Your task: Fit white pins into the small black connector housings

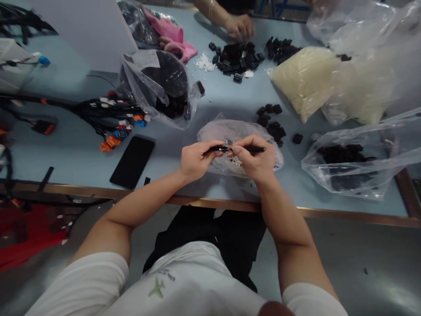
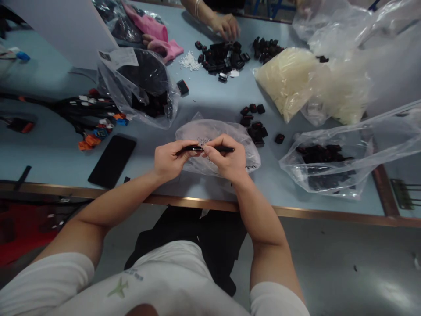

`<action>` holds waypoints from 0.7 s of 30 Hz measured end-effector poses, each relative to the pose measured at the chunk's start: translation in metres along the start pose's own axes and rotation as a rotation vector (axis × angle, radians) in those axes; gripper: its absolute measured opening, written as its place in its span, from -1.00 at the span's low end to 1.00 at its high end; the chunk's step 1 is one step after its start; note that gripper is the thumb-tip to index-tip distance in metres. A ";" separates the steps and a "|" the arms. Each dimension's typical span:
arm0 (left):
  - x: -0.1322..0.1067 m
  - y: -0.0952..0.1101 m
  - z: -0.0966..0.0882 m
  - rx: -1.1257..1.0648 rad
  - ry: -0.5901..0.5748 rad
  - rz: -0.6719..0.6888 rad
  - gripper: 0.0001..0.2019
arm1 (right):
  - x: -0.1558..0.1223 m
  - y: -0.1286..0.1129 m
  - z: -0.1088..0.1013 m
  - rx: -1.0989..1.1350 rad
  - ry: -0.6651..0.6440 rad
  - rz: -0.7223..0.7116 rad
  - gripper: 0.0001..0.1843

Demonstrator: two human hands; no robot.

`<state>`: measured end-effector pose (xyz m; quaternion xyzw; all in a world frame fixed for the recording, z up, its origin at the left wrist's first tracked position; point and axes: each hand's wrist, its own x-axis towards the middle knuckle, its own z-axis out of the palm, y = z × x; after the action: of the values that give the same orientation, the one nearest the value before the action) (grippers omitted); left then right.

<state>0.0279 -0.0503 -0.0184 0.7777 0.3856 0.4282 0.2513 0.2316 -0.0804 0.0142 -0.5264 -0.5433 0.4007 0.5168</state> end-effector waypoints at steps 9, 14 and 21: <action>-0.001 0.003 0.001 0.022 0.030 0.049 -0.72 | -0.003 -0.005 0.001 -0.063 0.001 -0.065 -0.85; -0.003 0.001 0.001 0.081 0.022 0.075 -0.71 | -0.006 -0.001 0.003 -0.132 -0.003 -0.158 -0.87; 0.001 0.000 0.000 0.034 0.002 0.017 -0.69 | -0.004 0.001 0.002 -0.074 0.010 -0.150 -0.84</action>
<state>0.0281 -0.0497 -0.0183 0.7847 0.3864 0.4245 0.2338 0.2299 -0.0841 0.0123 -0.5049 -0.5931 0.3381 0.5282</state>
